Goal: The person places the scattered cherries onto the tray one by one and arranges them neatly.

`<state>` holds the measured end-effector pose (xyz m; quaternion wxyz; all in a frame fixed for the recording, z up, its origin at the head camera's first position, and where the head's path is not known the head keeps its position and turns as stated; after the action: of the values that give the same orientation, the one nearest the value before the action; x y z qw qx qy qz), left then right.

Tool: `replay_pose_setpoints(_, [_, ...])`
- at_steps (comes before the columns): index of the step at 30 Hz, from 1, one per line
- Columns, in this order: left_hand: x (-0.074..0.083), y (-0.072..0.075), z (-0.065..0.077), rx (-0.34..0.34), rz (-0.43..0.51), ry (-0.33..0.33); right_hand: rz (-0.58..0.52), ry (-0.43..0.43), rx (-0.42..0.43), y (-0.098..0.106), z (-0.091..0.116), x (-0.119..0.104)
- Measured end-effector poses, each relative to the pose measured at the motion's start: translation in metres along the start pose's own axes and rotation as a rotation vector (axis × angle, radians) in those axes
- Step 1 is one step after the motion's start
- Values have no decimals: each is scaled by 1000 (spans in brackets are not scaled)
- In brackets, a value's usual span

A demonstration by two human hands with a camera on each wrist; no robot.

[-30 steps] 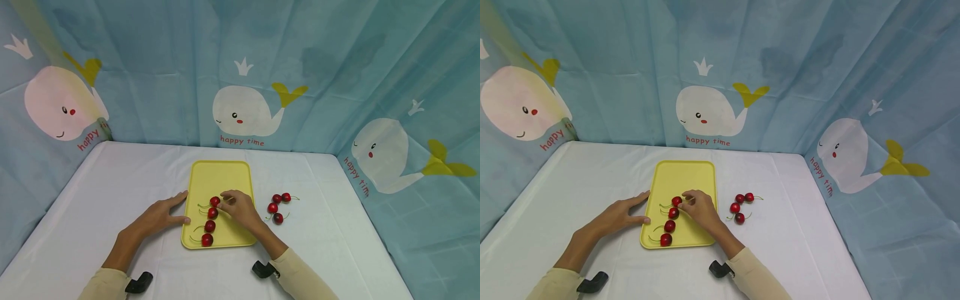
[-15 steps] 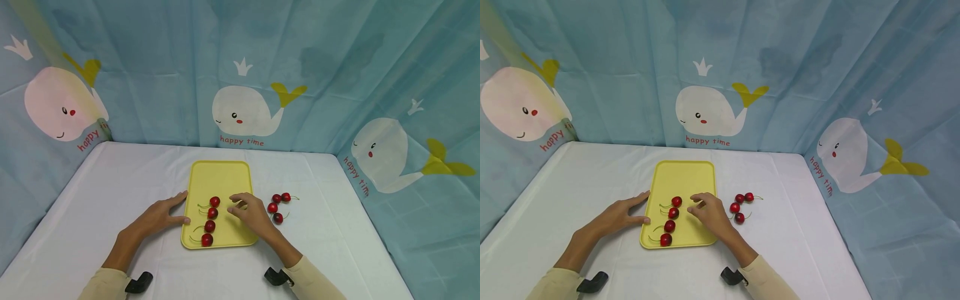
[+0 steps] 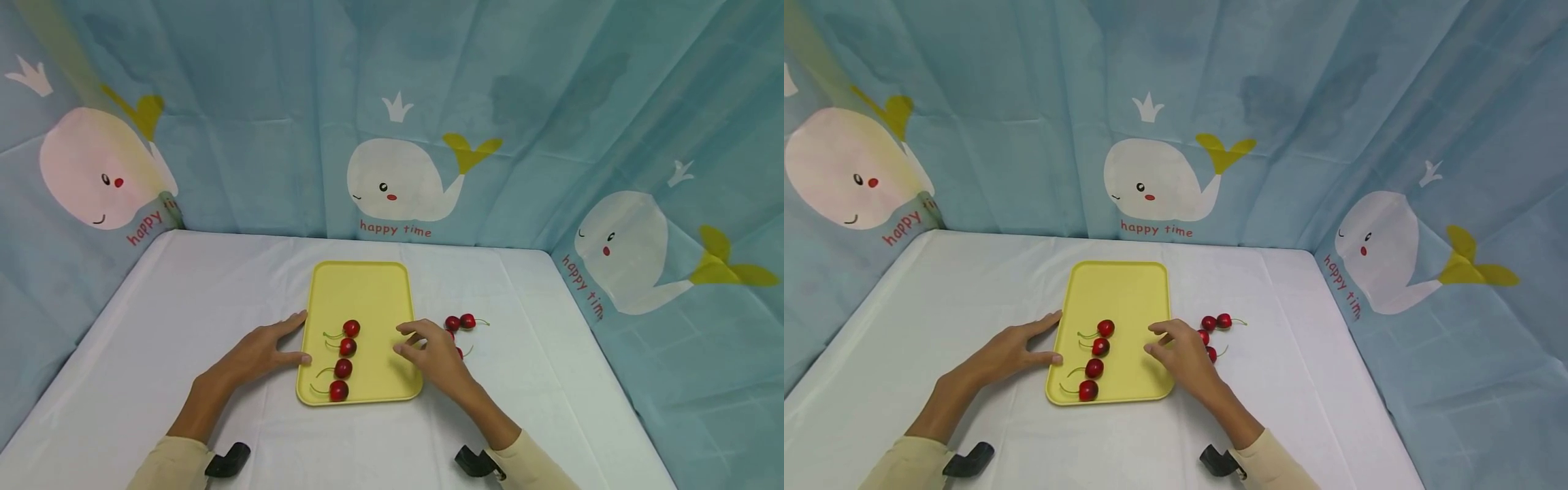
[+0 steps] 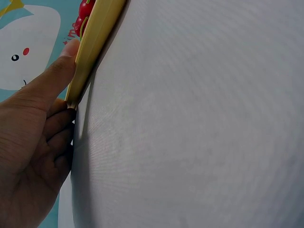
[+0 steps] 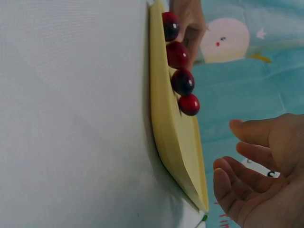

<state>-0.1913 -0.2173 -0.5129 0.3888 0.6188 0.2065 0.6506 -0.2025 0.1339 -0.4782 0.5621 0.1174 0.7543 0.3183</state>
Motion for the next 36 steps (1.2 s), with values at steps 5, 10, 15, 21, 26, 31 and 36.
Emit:
replay_pose_setpoints(5, [0, 0, 0, -4, 1, 7, 21, -4, 46, 12, 4, 3])
replay_pose_setpoints(10, [-1, -1, 0, 0, 2, 0, 55, 6, 77, 23, 11, 9])
replay_pose_setpoints(15, [-1, -1, 1, 12, 7, -24, 32, -20, 100, 33, 20, 17])
replay_pose_setpoints(21, [-1, 0, 1, 19, 5, -44, 22, -49, 127, 47, 29, 24])
replay_pose_setpoints(26, [0, 1, 1, 18, 5, -43, 67, -80, 130, 54, 38, 32])
replay_pose_setpoints(31, [1, 1, 2, 14, 12, -33, 127, -114, 135, 58, 44, 38])
replay_pose_setpoints(36, [0, 0, 1, 16, 14, -30, 167, -127, 125, 57, 48, 43])
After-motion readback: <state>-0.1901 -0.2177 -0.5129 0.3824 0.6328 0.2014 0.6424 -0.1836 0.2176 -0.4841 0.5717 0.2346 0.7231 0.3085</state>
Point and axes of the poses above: each hand's wrist, its own z-axis away from the middle knuckle, its own y-axis out of the back of the hand, x = y × z, the point moved 2 cm from there along -z, towards the middle knuckle, and after that the axes turned 2 degrees about y, right-handed, at the moved point
